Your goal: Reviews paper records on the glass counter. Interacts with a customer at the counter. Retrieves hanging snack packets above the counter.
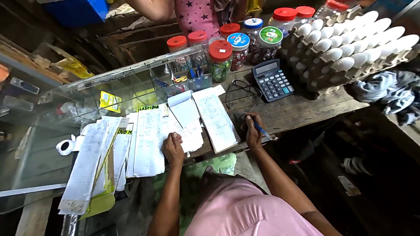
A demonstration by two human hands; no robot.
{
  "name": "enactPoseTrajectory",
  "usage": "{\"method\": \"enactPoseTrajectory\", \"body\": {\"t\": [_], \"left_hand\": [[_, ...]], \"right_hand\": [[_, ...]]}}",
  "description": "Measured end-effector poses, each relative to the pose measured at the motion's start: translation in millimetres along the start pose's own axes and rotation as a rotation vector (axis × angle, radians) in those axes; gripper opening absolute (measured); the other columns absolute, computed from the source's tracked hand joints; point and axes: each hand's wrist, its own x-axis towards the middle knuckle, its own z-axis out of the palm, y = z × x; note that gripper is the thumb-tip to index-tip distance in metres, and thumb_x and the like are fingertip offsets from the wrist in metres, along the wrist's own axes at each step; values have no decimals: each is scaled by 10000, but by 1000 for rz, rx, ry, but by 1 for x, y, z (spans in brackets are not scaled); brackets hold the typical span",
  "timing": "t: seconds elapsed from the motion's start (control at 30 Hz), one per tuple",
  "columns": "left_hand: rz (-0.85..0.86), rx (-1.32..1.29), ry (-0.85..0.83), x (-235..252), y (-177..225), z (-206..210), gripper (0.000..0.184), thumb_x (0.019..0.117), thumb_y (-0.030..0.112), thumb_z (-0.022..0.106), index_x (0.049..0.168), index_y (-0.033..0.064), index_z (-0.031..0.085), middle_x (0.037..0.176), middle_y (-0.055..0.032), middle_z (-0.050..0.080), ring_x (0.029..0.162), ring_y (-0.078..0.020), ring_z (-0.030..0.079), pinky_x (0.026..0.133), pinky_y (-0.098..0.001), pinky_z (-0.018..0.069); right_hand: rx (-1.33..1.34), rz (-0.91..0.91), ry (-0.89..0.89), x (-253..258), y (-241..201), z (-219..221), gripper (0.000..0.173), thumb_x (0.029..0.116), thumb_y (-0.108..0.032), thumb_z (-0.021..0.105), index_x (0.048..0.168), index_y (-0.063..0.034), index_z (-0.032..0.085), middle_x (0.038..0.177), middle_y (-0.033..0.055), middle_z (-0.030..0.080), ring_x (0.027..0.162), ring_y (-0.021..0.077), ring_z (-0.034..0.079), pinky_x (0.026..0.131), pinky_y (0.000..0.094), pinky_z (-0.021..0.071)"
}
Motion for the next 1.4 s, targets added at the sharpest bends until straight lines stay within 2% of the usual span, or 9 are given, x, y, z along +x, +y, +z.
{"method": "enactPoseTrajectory", "body": {"t": [0.23, 0.4, 0.63, 0.73, 0.87, 1.03, 1.13, 1.27, 1.4], "left_hand": [[-19, 4, -11, 1, 4, 0, 491, 1089, 236, 321, 904, -45, 677, 715, -106, 655, 699, -226, 642, 760, -445, 519], [2, 38, -22, 2, 4, -1, 523, 1091, 272, 309, 899, -40, 682, 721, -117, 663, 700, -246, 659, 753, -471, 526], [20, 63, -46, 2, 2, 0, 549, 1088, 288, 288, 904, -46, 683, 723, -127, 666, 710, -267, 665, 758, -494, 525], [23, 68, -40, 2, 1, 0, 549, 1088, 294, 289, 903, -42, 682, 720, -121, 664, 710, -257, 664, 757, -485, 526], [26, 64, -25, 1, -1, 1, 552, 1092, 301, 294, 891, -36, 682, 716, -118, 664, 697, -250, 659, 747, -471, 526], [6, 47, -61, 1, 2, -2, 518, 1080, 266, 304, 918, -51, 680, 744, -149, 676, 738, -299, 675, 775, -531, 522], [-4, 49, -57, 1, 1, -1, 517, 1084, 267, 305, 908, -48, 675, 739, -142, 672, 739, -296, 672, 781, -530, 517], [-2, 50, -57, 1, 1, -1, 514, 1086, 269, 310, 907, -45, 674, 736, -142, 667, 733, -300, 668, 781, -532, 516], [5, 58, -51, 1, 0, 0, 508, 1086, 268, 314, 900, -40, 672, 720, -133, 659, 719, -293, 663, 765, -527, 518]], "right_hand": [[43, 44, -82, 2, -4, -5, 290, 1062, -207, 419, 1097, -47, 658, 742, -14, 650, 597, 80, 606, 610, 274, 558], [-247, -164, -237, -26, -19, -15, 361, 1064, -169, 442, 1181, 85, 671, 989, 122, 745, 858, 144, 724, 809, 331, 614], [-578, -591, -688, -78, -13, 12, 266, 1001, -337, 638, 1205, -191, 726, 1250, 91, 698, 1246, 281, 607, 1085, 497, 437], [-614, -623, -618, -75, 0, 7, 196, 986, -197, 628, 1144, -205, 744, 1209, 77, 718, 1213, 278, 629, 1070, 499, 451], [-508, -532, -639, -62, -9, -16, 260, 1010, -283, 584, 1159, -144, 746, 1189, 103, 721, 1203, 263, 634, 1082, 461, 453], [-9, -22, -429, -38, -35, -33, 527, 1084, -392, 413, 1241, 40, 671, 850, -4, 716, 726, 59, 656, 700, 267, 579], [125, 205, -411, -22, -47, -35, 425, 1024, -167, 461, 1372, 58, 555, 868, 65, 735, 740, 161, 723, 737, 351, 635], [85, 267, -504, -17, -51, -30, 223, 943, -77, 624, 1119, 52, 669, 967, 113, 749, 856, 214, 749, 831, 393, 639], [-86, 234, -523, -9, -43, -20, 98, 867, -63, 680, 953, -24, 705, 813, 18, 703, 697, 85, 660, 661, 275, 576]]}}
